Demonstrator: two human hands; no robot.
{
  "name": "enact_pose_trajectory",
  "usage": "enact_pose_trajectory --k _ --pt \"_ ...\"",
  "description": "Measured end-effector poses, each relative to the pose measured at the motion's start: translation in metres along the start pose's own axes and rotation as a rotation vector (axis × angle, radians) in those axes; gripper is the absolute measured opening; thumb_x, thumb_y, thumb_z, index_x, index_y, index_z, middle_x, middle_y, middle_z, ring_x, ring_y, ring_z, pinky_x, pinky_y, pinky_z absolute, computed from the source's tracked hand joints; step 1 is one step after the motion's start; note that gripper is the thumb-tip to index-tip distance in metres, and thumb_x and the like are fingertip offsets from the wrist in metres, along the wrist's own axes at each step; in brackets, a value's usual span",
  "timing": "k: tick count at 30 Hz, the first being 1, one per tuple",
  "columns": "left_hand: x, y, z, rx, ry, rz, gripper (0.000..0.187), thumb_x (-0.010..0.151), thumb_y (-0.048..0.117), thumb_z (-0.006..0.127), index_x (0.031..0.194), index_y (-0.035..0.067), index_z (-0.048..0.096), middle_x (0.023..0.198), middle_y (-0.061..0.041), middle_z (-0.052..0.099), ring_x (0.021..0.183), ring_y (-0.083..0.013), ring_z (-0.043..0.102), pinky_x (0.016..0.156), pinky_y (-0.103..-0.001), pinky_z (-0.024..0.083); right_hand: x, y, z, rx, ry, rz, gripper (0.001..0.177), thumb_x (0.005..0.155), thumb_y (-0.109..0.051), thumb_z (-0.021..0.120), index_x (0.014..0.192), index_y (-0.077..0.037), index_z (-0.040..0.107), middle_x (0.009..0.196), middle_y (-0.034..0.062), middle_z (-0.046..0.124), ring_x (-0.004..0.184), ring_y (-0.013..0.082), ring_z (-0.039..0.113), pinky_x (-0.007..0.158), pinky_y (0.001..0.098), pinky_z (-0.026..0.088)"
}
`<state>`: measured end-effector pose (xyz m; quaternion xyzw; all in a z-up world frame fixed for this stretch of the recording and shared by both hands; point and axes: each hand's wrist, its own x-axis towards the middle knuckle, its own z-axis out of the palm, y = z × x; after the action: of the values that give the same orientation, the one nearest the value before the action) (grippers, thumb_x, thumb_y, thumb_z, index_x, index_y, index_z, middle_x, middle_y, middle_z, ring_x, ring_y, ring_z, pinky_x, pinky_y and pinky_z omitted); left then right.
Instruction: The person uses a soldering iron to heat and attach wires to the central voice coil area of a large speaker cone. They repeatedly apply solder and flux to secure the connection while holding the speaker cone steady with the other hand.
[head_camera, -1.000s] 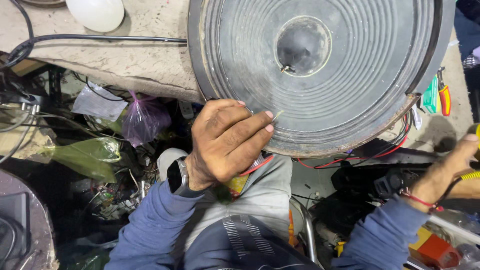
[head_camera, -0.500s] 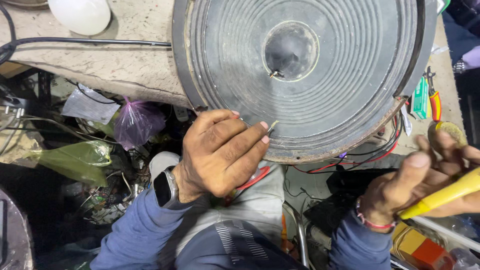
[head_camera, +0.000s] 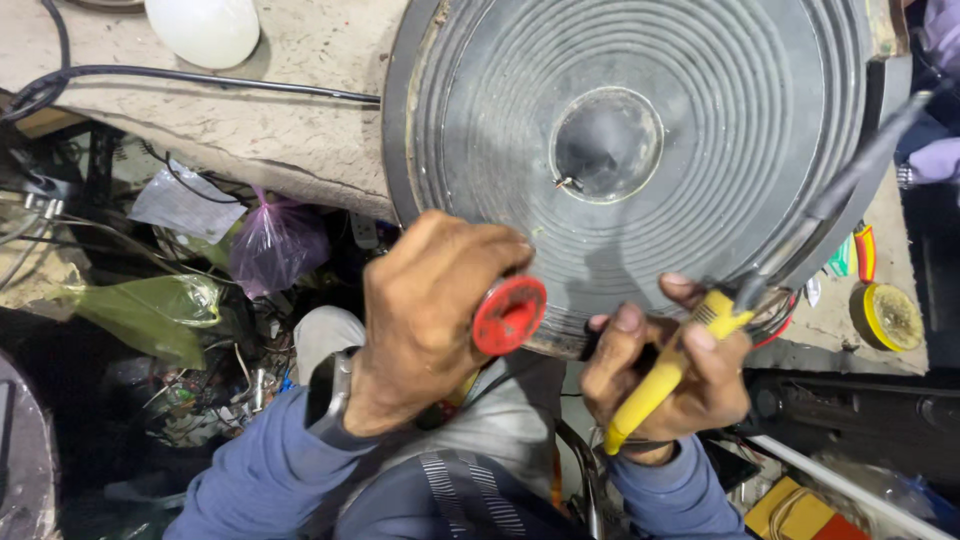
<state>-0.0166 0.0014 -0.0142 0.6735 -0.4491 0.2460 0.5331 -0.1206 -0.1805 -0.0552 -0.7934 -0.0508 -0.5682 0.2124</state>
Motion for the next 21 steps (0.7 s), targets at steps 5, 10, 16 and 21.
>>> enact_pose_trajectory --k 5,10,16,21 --pt "0.024 -0.004 0.008 -0.176 0.029 -0.079 0.024 0.084 0.002 0.082 0.102 0.005 0.067 0.101 -0.006 0.071 0.094 -0.0251 0.070 0.083 -0.032 0.056 -0.016 0.000 0.000 0.062 0.000 0.014 0.056 0.098 0.014 0.060 0.136 -0.010 0.026 0.126 0.0198 0.042 0.109 0.0294 0.066 0.064 0.0275 0.063" --pt "0.037 -0.010 0.030 -0.152 0.030 -0.123 0.038 0.084 0.007 0.082 0.115 0.004 0.060 0.108 -0.010 0.063 0.097 -0.0253 0.070 0.083 -0.036 0.057 -0.016 -0.003 0.002 0.069 -0.017 -0.039 0.056 0.093 0.015 0.058 0.132 -0.008 0.027 0.122 0.0238 0.044 0.100 0.0287 0.070 0.064 0.0304 0.062" --pt "0.038 -0.009 0.031 -0.011 0.003 0.016 0.034 0.087 0.010 0.082 0.110 0.003 0.058 0.113 -0.011 0.061 0.101 -0.0288 0.064 0.082 -0.038 0.053 -0.015 -0.005 0.002 0.068 -0.006 0.004 0.063 0.090 0.014 0.063 0.133 -0.008 0.024 0.123 0.0217 0.041 0.100 0.0315 0.070 0.065 0.0299 0.062" --pt "0.030 -0.010 0.030 0.156 0.015 0.274 0.020 0.087 0.013 0.081 0.096 0.006 0.064 0.097 -0.005 0.067 0.093 -0.0245 0.066 0.098 -0.052 0.044 -0.016 -0.007 -0.001 0.155 0.020 0.111 0.065 0.089 0.014 0.065 0.134 -0.007 0.024 0.126 0.0230 0.039 0.108 0.0331 0.064 0.068 0.0341 0.065"
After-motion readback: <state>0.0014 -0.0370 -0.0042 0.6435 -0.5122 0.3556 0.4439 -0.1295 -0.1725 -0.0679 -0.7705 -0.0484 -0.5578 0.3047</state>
